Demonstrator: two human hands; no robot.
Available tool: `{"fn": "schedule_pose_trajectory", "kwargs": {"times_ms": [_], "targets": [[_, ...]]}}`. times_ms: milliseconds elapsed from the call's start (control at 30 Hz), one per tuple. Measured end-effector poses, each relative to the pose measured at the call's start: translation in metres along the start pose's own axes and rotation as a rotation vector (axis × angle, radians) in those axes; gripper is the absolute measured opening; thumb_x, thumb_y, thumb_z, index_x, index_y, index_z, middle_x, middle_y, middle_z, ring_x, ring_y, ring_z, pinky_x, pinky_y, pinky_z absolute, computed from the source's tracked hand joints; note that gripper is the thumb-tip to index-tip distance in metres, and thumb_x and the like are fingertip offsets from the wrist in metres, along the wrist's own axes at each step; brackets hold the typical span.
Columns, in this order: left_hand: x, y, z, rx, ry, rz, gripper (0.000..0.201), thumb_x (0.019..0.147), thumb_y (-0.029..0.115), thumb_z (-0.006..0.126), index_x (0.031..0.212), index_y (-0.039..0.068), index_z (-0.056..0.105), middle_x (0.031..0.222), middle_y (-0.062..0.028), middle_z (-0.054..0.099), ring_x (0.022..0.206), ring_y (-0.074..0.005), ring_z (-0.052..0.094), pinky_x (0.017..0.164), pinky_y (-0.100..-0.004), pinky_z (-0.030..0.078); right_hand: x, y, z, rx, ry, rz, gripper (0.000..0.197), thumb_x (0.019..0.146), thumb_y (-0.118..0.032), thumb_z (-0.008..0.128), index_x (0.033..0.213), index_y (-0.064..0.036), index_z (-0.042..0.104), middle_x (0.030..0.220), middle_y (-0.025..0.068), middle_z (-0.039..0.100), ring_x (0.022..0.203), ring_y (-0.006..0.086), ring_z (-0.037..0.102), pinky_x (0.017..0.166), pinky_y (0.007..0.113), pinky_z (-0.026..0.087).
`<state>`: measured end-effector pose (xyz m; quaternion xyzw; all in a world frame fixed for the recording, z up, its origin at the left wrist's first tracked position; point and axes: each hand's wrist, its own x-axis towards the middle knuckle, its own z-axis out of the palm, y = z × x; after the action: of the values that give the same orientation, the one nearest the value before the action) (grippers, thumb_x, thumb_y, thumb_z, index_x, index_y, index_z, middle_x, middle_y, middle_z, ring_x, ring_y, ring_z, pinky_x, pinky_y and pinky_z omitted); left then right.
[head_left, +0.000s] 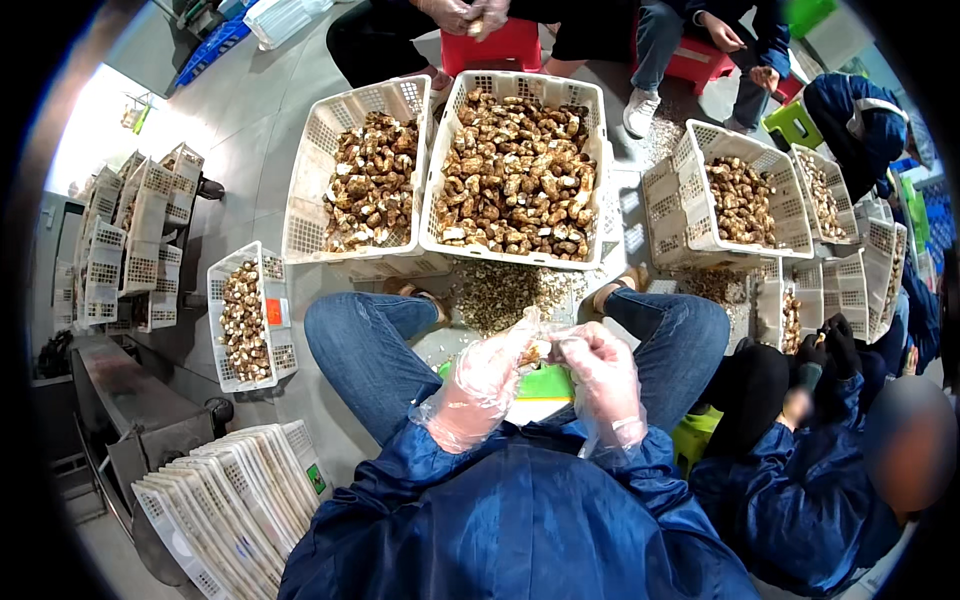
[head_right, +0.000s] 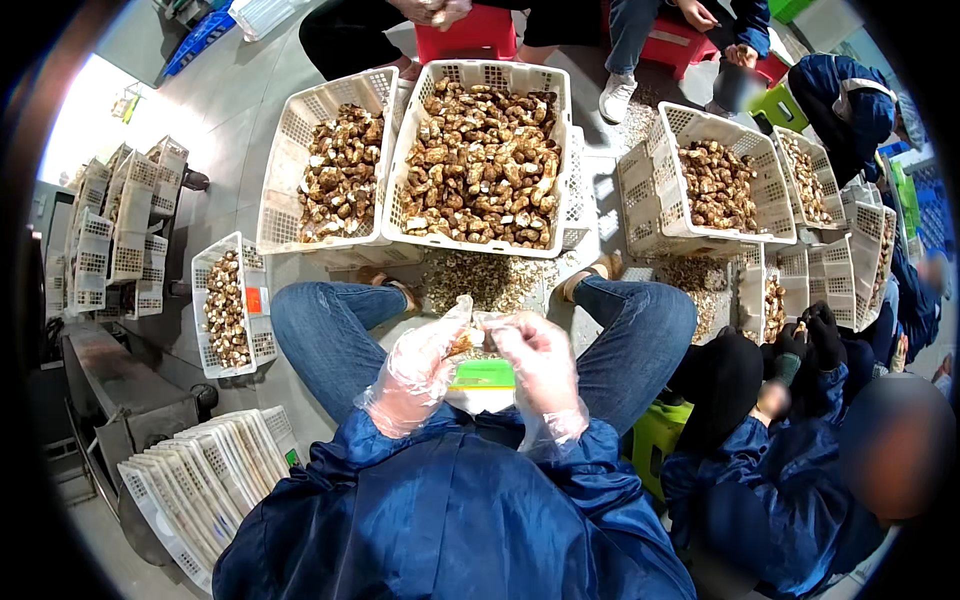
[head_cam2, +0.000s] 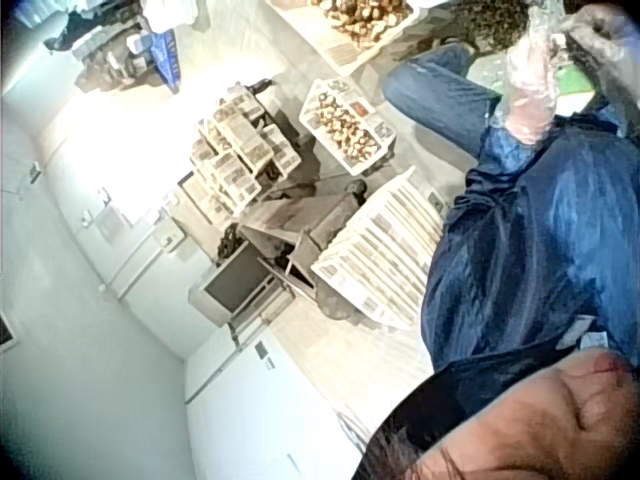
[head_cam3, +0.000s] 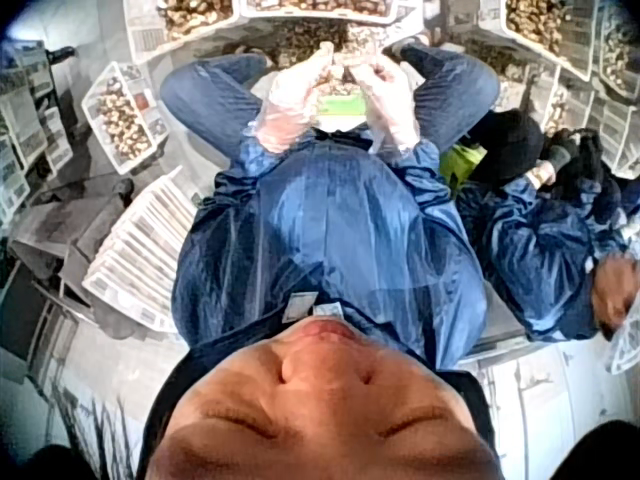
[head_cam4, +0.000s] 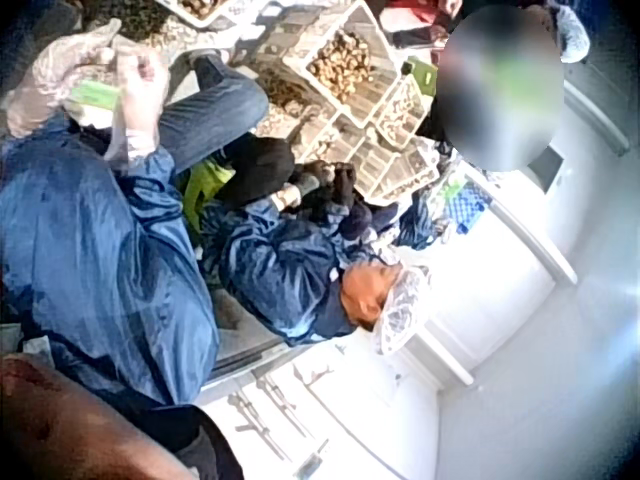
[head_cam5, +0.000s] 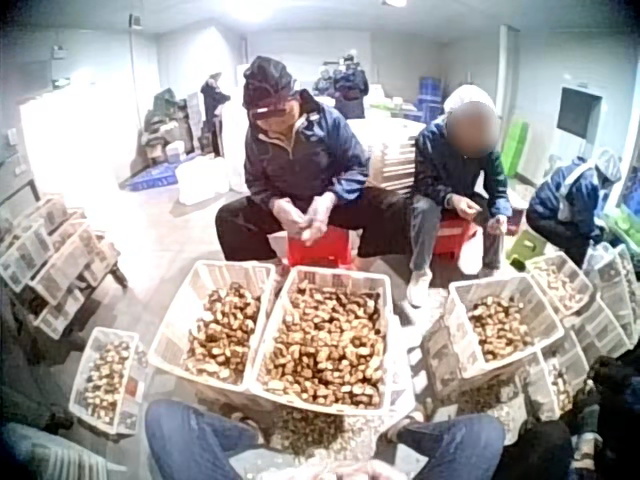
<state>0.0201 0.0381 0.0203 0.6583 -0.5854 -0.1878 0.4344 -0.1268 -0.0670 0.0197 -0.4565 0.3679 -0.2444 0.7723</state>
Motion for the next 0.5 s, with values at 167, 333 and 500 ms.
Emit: {"fn": "schedule_pose_trajectory", "kwargs": {"times_ms": [167,333,500], "targets": [[-0.001,-0.005,0.002,0.042,0.056,0.121,0.048,0.071,-0.008,0.054,0.118,-0.002,0.057,0.118,-0.0187,0.06,0.106,-0.0334,0.059,0.091,-0.0375,0.047,0.001,0.0,-0.003,-0.15,-0.093,-0.047,0.015,0.088,-0.005,0.057,0.098,0.0038,0.064,0.083,0.0066,0.065,0.075,0.01,0.059,0.073,0.024,0.047],[-0.003,0.002,0.0,-0.269,-0.028,-0.26,0.043,0.08,-0.001,0.059,0.123,0.0,0.055,0.117,-0.0162,0.06,0.105,-0.0288,0.06,0.092,-0.0353,0.046,0.004,-0.005,-0.015,-0.128,-0.167,-0.095,0.014,0.085,-0.004,0.061,0.096,0.0027,0.065,0.094,0.0049,0.064,0.086,0.01,0.058,0.076,0.024,0.047],[-0.005,-0.014,0.0,-0.626,-0.172,-0.529,0.039,0.087,0.003,0.056,0.125,-0.003,0.052,0.113,-0.0117,0.06,0.09,-0.0136,0.061,0.082,-0.026,0.049,0.017,0.013,-0.023,0.081,-0.208,0.074,0.016,0.085,-0.009,0.064,0.094,0.0043,0.062,0.089,0.0083,0.065,0.084,0.0147,0.061,0.078,0.027,0.048]]}}
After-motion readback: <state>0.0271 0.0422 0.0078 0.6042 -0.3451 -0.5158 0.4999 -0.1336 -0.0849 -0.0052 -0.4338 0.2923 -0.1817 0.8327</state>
